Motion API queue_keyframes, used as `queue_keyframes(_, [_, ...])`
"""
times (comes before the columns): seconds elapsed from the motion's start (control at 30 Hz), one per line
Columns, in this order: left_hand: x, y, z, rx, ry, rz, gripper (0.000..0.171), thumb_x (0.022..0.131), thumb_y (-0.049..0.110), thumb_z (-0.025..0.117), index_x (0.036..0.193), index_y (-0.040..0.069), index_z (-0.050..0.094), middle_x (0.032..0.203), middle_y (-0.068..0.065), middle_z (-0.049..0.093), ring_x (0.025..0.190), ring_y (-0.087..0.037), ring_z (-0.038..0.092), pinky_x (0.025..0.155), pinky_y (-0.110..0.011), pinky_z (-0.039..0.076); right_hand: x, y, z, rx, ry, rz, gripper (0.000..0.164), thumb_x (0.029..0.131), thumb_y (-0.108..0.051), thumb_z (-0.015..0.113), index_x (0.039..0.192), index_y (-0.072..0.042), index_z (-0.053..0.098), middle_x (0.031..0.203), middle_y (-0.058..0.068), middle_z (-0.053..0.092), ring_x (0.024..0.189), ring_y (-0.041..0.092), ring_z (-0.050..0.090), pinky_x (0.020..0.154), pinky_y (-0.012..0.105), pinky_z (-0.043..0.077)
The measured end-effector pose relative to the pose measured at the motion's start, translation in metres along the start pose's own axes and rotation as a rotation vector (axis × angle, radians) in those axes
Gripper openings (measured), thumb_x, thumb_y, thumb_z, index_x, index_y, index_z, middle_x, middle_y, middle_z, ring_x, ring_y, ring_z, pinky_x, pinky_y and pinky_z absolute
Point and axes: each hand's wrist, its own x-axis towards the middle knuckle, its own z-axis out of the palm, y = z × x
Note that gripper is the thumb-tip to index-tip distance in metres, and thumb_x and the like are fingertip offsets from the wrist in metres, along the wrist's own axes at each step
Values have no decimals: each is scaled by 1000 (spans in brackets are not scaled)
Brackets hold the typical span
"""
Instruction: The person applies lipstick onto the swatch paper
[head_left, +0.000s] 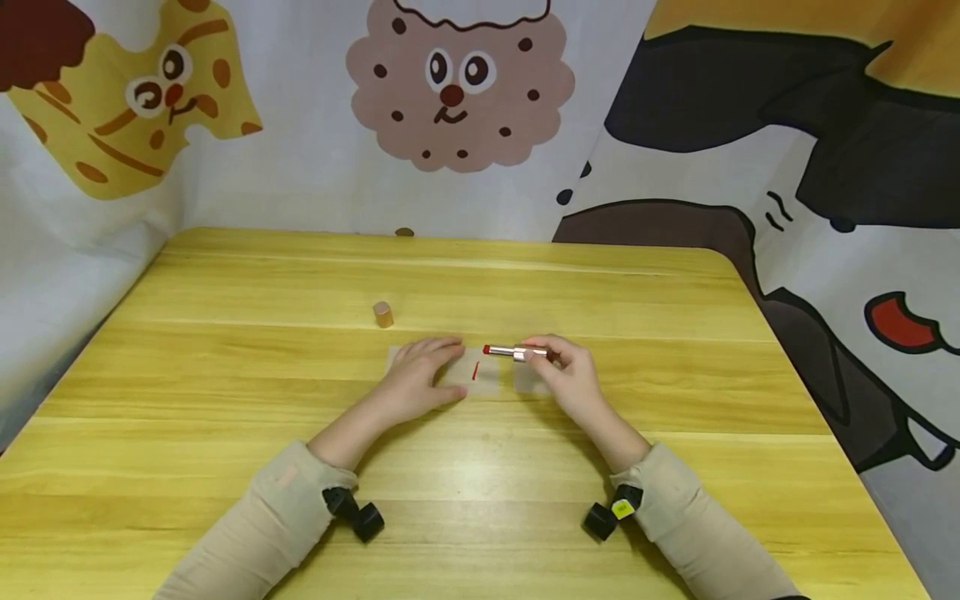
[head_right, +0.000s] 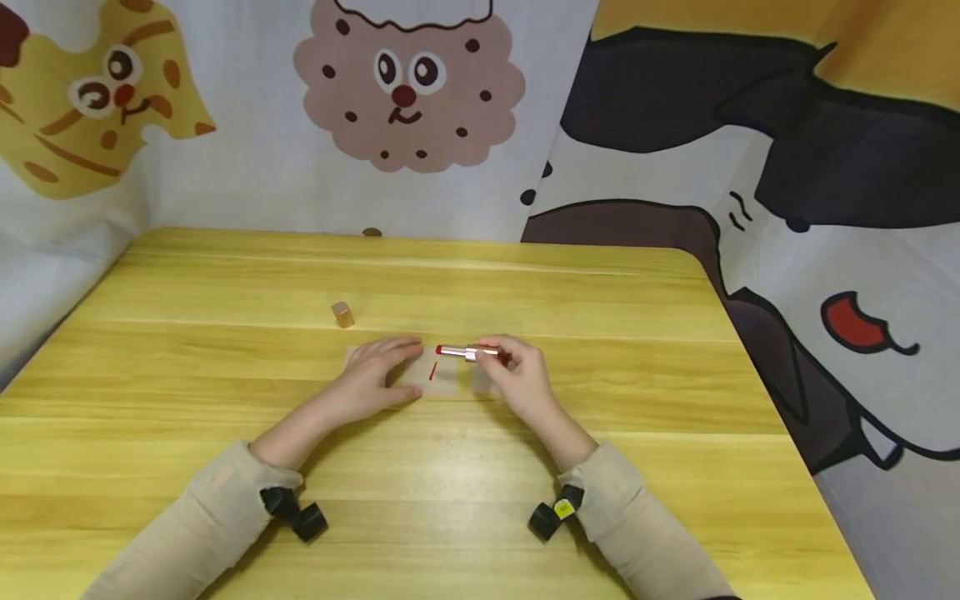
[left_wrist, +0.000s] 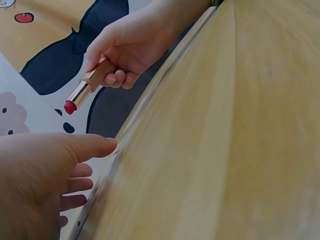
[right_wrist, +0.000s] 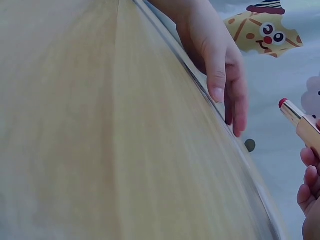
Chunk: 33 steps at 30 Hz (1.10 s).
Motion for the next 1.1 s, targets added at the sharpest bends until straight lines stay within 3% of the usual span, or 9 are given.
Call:
queue_keyframes(0.67, [2, 5, 3, -70, 103, 45, 70, 80, 36, 78, 136, 4, 51, 141, -10, 47, 133, -30, 36, 110, -50, 17, 0, 5, -11, 2, 67, -56, 13, 86, 11, 61, 97, 15, 66, 86, 22, 67, 70, 6, 51, 59, 18, 40])
queue_keyframes(1.1, [6, 10, 9, -78, 102, 61, 70, 81, 36, 77, 137, 6, 50, 141, -9, 47, 132, -27, 37, 111, -47, 16, -3, 10, -24, 16, 116, -20, 13, 86, 12, 61, 97, 17, 65, 86, -2, 68, 71, 4, 54, 59, 16, 42])
